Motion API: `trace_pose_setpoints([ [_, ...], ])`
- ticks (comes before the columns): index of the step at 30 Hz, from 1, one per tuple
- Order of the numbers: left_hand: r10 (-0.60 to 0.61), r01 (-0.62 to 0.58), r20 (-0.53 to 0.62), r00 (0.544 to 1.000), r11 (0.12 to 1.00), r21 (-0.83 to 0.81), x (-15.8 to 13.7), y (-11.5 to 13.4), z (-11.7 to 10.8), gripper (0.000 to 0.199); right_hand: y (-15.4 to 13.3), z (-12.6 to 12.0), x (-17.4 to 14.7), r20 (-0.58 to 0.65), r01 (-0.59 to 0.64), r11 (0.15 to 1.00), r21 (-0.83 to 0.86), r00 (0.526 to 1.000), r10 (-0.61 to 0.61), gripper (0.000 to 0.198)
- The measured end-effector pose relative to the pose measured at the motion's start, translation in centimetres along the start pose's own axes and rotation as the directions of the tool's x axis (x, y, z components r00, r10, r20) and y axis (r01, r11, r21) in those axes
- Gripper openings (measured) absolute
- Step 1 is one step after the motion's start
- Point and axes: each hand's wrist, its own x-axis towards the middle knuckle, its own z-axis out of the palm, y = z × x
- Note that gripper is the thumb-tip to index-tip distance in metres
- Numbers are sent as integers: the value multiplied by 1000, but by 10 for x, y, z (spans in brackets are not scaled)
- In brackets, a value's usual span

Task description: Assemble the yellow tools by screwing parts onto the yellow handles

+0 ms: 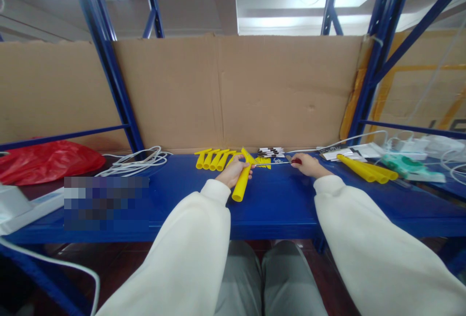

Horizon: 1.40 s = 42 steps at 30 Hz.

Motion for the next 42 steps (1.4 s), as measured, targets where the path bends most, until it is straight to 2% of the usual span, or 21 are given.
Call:
trace_pose_setpoints([
  [5,2,-1,-30,1000,999,36,4,-3,-1,48,4,-5,1,-171,-39,999,31,984,43,15],
  [12,10,-5,-51,999,995,96,2,-6,-1,48,-3,-1,1,-266,95,995,24,960,-85,15],
  [18,1,13,-72,997,982,188,2,-6,-1,49,-12,-4,-4,-254,126,992,13,960,-119,14],
  [28,3,7,-55,998,985,173,1,-7,-1,50,-15,-5,-6,-243,131,991,34,963,-119,14],
  [42,6,2,-31,999,968,252,-6,-4,4,50,-18,-6,-6,-228,88,995,36,971,-77,14],
])
